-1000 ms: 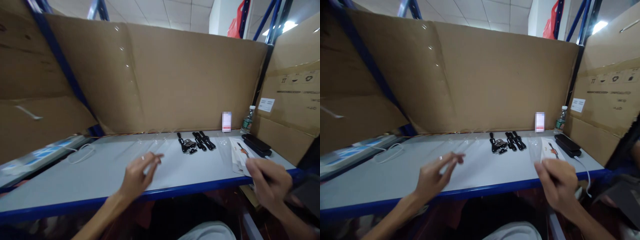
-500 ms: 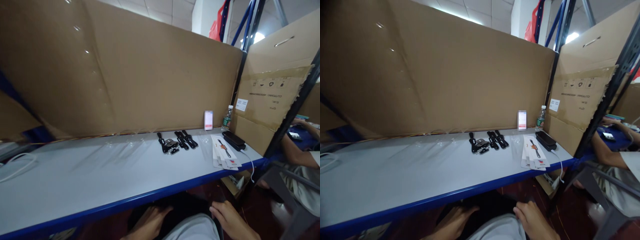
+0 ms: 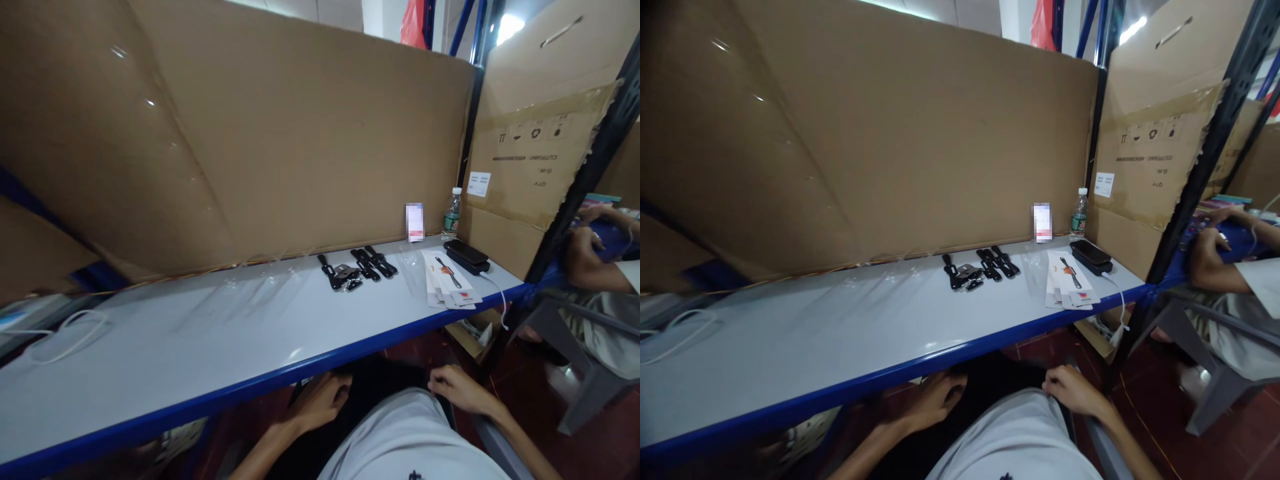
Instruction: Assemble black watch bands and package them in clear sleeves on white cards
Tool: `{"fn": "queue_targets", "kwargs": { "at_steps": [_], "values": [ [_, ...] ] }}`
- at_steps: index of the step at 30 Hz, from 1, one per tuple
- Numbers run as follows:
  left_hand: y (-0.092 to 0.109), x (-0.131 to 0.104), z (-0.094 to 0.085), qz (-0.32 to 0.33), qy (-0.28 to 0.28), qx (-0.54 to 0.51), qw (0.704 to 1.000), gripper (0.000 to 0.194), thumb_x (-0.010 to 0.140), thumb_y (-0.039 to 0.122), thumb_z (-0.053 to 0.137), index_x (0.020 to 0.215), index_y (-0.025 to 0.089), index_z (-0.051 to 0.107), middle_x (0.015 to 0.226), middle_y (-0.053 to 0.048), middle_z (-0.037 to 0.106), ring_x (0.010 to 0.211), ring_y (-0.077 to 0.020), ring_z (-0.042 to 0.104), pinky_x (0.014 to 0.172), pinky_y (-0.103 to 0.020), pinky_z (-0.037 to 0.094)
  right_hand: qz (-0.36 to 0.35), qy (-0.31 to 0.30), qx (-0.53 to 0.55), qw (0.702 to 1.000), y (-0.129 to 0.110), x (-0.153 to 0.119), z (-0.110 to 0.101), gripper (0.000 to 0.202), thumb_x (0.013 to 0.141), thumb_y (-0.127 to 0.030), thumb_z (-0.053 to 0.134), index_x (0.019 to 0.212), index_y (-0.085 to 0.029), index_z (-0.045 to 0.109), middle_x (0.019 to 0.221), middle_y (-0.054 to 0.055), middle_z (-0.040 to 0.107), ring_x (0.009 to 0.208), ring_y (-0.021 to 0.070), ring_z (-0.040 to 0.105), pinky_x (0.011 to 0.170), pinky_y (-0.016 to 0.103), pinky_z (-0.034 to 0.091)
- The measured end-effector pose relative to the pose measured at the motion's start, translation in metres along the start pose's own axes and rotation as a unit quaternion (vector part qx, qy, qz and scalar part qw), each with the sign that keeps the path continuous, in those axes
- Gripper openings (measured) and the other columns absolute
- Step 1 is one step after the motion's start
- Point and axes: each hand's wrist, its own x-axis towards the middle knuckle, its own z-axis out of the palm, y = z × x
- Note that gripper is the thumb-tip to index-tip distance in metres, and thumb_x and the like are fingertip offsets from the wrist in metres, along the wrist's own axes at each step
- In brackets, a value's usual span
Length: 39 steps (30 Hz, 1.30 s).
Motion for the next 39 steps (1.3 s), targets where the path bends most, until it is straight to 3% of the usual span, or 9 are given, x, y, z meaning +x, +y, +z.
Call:
{"fn": "queue_targets", "kwargs": {
  "at_steps": [7, 12, 23, 39],
  "values": [
    [0.009, -0.003, -0.004, 0.014, -0.008, 0.035, 0.999, 0.015, 0.084, 0.019, 0.048, 0.085, 0.023, 0.063, 0.087, -0.006, 0.069, 0.089, -0.0232, 0.062, 0.077, -0.032, 0.04, 0.002, -0.008, 0.028, 1.0, 0.003, -0.001, 0.0, 0.031, 0.091, -0.033, 0.052, 0.074, -0.014, 0.069, 0.059, -0.002, 0.053, 0.058, 0.0117, 0.044, 0.057, 0.025, 0.027],
    [0.008, -0.002, -0.008, 0.009, -0.016, 0.033, 0.999, 0.012, 0.083, 0.017, 0.049, 0.085, 0.023, 0.06, 0.088, -0.004, 0.069, 0.088, -0.0209, 0.063, 0.078, -0.031, 0.041, -0.009, 0.002, 0.023, 1.0, 0.0, 0.0, -0.001, 0.025, 0.089, -0.028, 0.055, 0.075, -0.014, 0.071, 0.062, -0.001, 0.057, 0.061, 0.0119, 0.048, 0.06, 0.025, 0.03],
    [-0.018, 0.013, 0.016, 0.037, 0.015, 0.02, 0.999, 0.017, 0.079, 0.006, 0.046, 0.079, 0.023, 0.049, 0.079, 0.0, 0.063, 0.083, -0.0181, 0.063, 0.077, -0.029, 0.041, -0.021, 0.001, 0.052, 0.998, 0.001, -0.003, -0.004, 0.02, 0.088, -0.023, 0.06, 0.076, -0.015, 0.073, 0.062, -0.002, 0.06, 0.061, 0.011, 0.049, 0.06, 0.023, 0.032],
    [-0.007, 0.0, -0.007, 0.023, 0.004, -0.035, 0.999, 0.009, 0.081, 0.016, 0.047, 0.086, 0.023, 0.048, 0.08, -0.001, 0.059, 0.073, -0.0176, 0.053, 0.07, -0.031, 0.035, -0.008, -0.03, 0.038, 0.999, 0.002, 0.003, -0.004, 0.034, 0.093, -0.041, 0.052, 0.074, -0.016, 0.066, 0.055, -0.003, 0.049, 0.054, 0.0116, 0.041, 0.055, 0.026, 0.025]
  ]
}}
